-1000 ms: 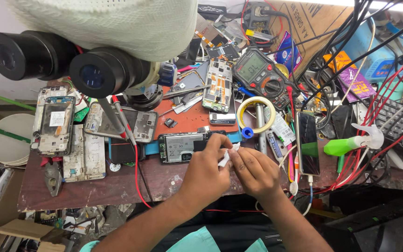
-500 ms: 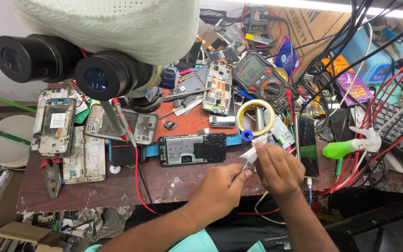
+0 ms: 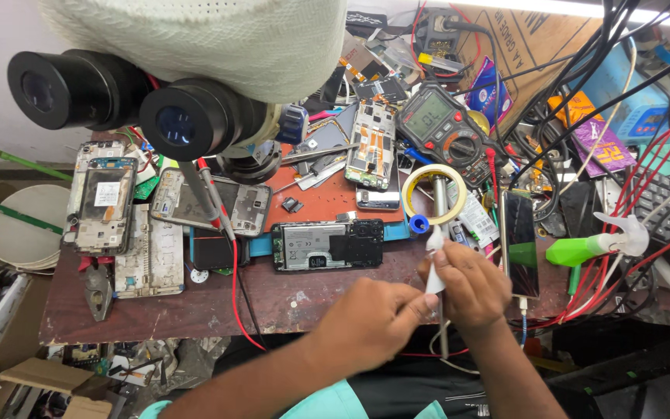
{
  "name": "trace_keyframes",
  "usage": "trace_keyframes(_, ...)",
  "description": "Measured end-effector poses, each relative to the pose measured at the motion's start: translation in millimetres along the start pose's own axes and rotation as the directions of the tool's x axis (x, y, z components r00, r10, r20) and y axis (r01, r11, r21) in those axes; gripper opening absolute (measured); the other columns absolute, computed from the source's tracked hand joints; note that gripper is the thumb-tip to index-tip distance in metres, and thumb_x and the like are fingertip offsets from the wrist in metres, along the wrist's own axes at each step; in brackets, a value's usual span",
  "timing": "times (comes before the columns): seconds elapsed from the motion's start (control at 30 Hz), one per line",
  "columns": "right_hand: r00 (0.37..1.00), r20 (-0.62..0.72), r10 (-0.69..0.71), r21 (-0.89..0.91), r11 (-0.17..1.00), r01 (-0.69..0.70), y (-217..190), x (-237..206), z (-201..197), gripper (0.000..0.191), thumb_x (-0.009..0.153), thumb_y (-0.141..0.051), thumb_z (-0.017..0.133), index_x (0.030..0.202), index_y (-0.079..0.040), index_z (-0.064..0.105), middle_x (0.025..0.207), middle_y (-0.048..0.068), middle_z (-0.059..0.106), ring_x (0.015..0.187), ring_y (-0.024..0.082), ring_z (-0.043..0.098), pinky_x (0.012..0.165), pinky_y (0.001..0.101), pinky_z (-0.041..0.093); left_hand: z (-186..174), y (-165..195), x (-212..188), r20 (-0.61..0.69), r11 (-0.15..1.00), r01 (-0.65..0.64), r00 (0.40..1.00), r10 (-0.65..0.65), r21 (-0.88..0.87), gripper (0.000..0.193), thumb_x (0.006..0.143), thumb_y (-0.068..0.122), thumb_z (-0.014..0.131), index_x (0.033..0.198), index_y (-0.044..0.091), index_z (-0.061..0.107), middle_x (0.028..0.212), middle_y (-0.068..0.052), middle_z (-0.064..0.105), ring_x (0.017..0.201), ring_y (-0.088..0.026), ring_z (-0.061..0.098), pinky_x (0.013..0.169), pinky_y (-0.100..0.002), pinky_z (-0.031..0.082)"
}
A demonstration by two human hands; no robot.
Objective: The person applies adhesive tape to a small component using tweezers, places it on a disassembled smartphone, and wipes the area with a tissue. The person briefly powers on the phone to check the display, then continues cleaning the component area.
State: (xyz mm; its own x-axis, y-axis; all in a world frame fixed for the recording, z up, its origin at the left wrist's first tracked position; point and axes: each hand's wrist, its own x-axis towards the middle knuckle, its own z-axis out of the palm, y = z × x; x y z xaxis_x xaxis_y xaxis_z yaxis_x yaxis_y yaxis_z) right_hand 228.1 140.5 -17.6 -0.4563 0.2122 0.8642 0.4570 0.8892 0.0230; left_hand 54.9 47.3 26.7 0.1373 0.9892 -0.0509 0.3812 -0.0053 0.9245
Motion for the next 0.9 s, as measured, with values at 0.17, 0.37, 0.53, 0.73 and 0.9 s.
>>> trace_keyframes(0.17,0.951,-0.084,0.299,0.257,0.928,-0.269,-8.5,-7.8,6.1,0.017,0.085,0.002,0.08,0.095,0.003,0.066,0.092,0.018,0.074,0.08,0.025,0.074,0.069,0.0335,0.059,-39.4,-19.7,20.6,-0.278,0.93,-0.146,0.928,0.247,0.338,0.027,0.094,0.032,0.069,0.101,0.007,0.076,0.086,-0.016,0.075,0.074,-0.033,0.07,0.066,-0.044,0.052)
trace_keyframes(0.37,0.957,-0.061,0.285,0.56,0.803,-0.204,-18.5,-12.2,2.0,0.02,0.081,-0.005,0.082,0.091,-0.002,0.065,0.092,0.019,0.074,0.082,0.027,0.077,0.072,0.0347,0.061,-31.8,-30.9,23.3,-0.058,0.923,-0.142,0.99,0.13,-0.358,0.029,0.096,0.027,0.07,0.112,0.002,0.074,0.094,-0.007,0.076,0.08,-0.013,0.07,0.074,-0.029,0.058)
trace_keyframes(0.53,0.971,-0.097,0.219,0.573,0.81,-0.125,-24.4,-7.3,-4.5,0.02,0.084,-0.005,0.082,0.096,-0.003,0.066,0.091,0.018,0.074,0.082,0.027,0.077,0.073,0.0373,0.063,-19.6,-37.1,23.4,0.057,0.735,0.004,0.997,0.048,-0.678,0.025,0.1,0.02,0.068,0.108,-0.003,0.072,0.095,-0.007,0.075,0.085,-0.011,0.071,0.078,-0.027,0.059)
trace_keyframes(0.73,0.969,-0.063,0.24,0.611,0.777,-0.153,-22.7,-8.4,-3.2,0.017,0.088,-0.005,0.079,0.099,-0.004,0.067,0.092,0.017,0.075,0.082,0.027,0.078,0.072,0.0361,0.064,-21.3,-35.1,19.5,-0.034,0.745,-0.16,0.983,0.181,-0.648,0.023,0.098,0.017,0.072,0.107,-0.004,0.072,0.102,-0.004,0.07,0.094,-0.009,0.069,0.084,-0.026,0.058)
trace_keyframes(0.9,0.924,0.055,0.379,0.736,0.609,-0.294,-18.7,-39.2,5.5,0.02,0.088,-0.005,0.081,0.103,-0.008,0.068,0.096,0.016,0.076,0.081,0.021,0.077,0.069,0.0297,0.062,-21.0,-31.2,18.0,-0.147,0.888,-0.294,0.955,0.257,-0.353,0.015,0.092,0.013,0.078,0.099,0.0,0.075,0.095,-0.004,0.067,0.087,-0.009,0.065,0.076,-0.025,0.054)
